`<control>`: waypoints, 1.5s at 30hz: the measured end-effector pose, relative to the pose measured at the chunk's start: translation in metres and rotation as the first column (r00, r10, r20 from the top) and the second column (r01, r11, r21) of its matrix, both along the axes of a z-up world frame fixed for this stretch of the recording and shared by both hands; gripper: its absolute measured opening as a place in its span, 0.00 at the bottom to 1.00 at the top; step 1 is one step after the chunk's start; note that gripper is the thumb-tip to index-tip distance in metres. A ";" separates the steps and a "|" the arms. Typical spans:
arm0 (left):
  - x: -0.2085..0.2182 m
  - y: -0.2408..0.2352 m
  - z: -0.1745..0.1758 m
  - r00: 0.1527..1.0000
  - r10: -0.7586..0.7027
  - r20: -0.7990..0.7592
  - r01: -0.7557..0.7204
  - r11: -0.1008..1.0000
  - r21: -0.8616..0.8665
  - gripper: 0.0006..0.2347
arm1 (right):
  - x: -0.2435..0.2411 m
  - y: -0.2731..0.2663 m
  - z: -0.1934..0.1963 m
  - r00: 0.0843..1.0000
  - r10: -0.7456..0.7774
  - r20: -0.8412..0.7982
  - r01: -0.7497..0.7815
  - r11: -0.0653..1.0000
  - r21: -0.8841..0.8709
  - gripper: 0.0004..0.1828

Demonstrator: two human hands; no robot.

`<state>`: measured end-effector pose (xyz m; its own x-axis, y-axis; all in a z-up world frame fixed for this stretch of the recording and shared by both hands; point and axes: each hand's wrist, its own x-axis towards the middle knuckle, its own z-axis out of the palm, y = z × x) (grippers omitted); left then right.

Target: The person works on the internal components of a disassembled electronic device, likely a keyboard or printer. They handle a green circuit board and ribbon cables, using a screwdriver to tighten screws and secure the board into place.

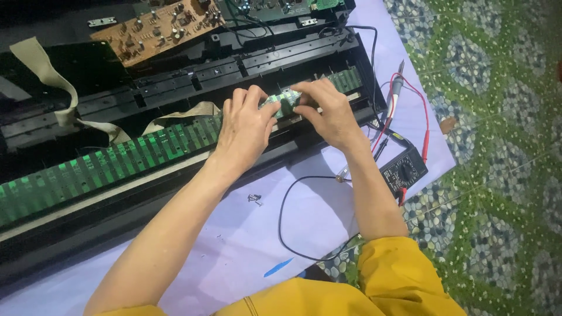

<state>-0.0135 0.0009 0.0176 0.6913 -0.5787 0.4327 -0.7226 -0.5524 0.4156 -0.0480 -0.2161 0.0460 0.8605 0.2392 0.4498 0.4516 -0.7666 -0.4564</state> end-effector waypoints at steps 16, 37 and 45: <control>-0.001 0.000 0.001 1.000 0.007 0.011 -0.007 1.000 0.011 0.10 | 0.003 0.000 -0.006 0.997 0.060 0.045 -0.059 0.998 -0.014 0.01; 0.000 -0.001 -0.003 1.000 -0.001 0.005 0.001 1.000 -0.007 0.10 | 0.002 -0.001 -0.015 0.993 0.019 0.120 -0.001 0.989 -0.150 0.05; 0.000 0.000 0.001 1.000 -0.016 0.022 0.016 1.000 -0.009 0.09 | 0.010 -0.007 -0.027 0.976 0.004 0.218 0.044 0.976 -0.215 0.09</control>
